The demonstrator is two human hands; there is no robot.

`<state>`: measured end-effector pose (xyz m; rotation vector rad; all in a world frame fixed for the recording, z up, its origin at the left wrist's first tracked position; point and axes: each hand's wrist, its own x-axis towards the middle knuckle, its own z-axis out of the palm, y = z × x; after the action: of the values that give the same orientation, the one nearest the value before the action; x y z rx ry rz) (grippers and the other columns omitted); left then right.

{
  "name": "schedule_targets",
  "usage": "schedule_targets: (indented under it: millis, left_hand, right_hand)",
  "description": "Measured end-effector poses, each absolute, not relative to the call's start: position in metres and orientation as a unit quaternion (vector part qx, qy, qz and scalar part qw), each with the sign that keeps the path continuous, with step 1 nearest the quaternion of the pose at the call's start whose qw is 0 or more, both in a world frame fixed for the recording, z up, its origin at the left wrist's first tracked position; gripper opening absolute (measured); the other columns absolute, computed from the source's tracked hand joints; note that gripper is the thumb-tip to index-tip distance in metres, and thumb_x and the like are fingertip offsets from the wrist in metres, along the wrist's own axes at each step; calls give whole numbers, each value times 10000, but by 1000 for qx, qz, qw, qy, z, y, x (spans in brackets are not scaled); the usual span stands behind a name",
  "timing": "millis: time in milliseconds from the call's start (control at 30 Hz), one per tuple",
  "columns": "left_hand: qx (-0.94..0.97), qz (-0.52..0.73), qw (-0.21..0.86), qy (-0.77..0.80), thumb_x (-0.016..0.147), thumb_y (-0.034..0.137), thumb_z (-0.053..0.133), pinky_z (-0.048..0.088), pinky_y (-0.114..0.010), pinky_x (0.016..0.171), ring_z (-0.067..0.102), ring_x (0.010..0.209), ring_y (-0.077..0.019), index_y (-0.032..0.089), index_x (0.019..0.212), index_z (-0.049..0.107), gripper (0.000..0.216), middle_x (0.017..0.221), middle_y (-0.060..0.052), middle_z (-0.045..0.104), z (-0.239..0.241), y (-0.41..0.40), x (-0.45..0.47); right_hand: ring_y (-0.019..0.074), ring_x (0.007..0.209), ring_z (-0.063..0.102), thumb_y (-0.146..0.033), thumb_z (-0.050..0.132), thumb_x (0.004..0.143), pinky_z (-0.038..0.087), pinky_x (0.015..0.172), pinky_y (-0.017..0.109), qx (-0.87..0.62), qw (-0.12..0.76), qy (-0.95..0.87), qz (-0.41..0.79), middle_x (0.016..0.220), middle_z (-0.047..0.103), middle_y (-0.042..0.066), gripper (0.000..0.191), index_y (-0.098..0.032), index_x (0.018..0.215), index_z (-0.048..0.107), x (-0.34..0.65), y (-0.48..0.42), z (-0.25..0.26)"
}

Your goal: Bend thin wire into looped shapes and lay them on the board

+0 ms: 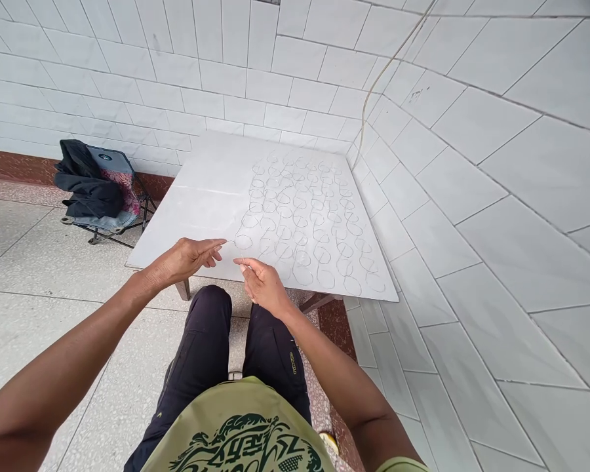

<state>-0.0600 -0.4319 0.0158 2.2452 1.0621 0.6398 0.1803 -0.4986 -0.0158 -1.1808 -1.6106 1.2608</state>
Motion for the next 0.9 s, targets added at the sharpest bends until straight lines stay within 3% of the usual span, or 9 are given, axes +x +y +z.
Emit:
schedule_targets:
  millis: [133, 233, 367, 467, 567, 667, 767, 900]
  left_hand:
    - [864, 186, 272, 380, 1028, 445, 435, 627, -311, 792, 760, 781, -158, 224, 1470, 586, 517, 983, -51, 796, 27, -436, -64]
    - [859, 160, 282, 396, 1024, 466, 463, 615, -311, 807, 763, 816, -171, 245, 1513, 541, 542, 991, -43, 798, 34, -437, -66]
    - [791, 251, 347, 437, 889, 554, 702, 592, -376, 908, 743, 1017, -235, 242, 1580, 429, 806, 1211, -101, 759, 39, -442, -60]
    - [647, 453, 408, 458, 869, 595, 713, 578, -422, 947, 708, 1106, -273, 170, 1460, 553, 745, 1283, -174, 708, 34, -454, -49]
    - [471, 587, 471, 460, 896, 649, 643, 583, -425, 915, 725, 1010, -260, 124, 1235, 683, 626, 1142, -169, 734, 20, -469, -37]
    - [373, 602, 530, 467, 863, 642, 686, 563, -407, 945, 721, 1023, -253, 111, 1118, 722, 590, 1114, -159, 737, 5, -477, -30]
    - [372, 596, 511, 496, 799, 577, 787, 539, -377, 971, 707, 1074, -252, 124, 1077, 743, 533, 1132, -150, 745, 2, -475, -36]
    - [447, 512, 518, 520, 806, 613, 768, 549, -382, 932, 734, 942, -245, 116, 1042, 766, 551, 1025, -161, 771, 14, -469, -52]
  right_hand:
    - [118, 496, 429, -461, 450, 1053, 394, 522, 236, -453, 356, -688, 441, 554, 410, -65, 430, -211, 1296, 701, 193, -498, -13]
    - [112, 495, 408, -471, 464, 1048, 376, 515, 235, -437, 352, -683, 468, 557, 394, -67, 428, -206, 1283, 706, 198, -498, -10]
    - [90, 395, 309, -516, 495, 1032, 311, 415, 224, -430, 410, -579, 558, 493, 340, -103, 469, -157, 1275, 673, 194, -496, -9]
    - [80, 365, 315, -563, 547, 1005, 299, 387, 220, -418, 448, -538, 579, 466, 380, -104, 472, -153, 1191, 691, 188, -495, -10]
    - [77, 355, 326, -586, 587, 981, 288, 377, 219, -396, 472, -515, 596, 457, 399, -103, 456, -163, 1109, 699, 185, -496, -10]
    - [75, 347, 312, -596, 600, 968, 266, 366, 221, -379, 487, -495, 611, 454, 391, -108, 442, -173, 1064, 689, 182, -501, -10]
    - [75, 351, 308, -589, 593, 976, 266, 368, 221, -371, 491, -489, 618, 459, 387, -108, 423, -182, 1045, 684, 180, -507, -12]
    - [73, 354, 303, -580, 593, 980, 261, 371, 221, -371, 500, -481, 617, 466, 385, -107, 410, -183, 1032, 683, 177, -514, -16]
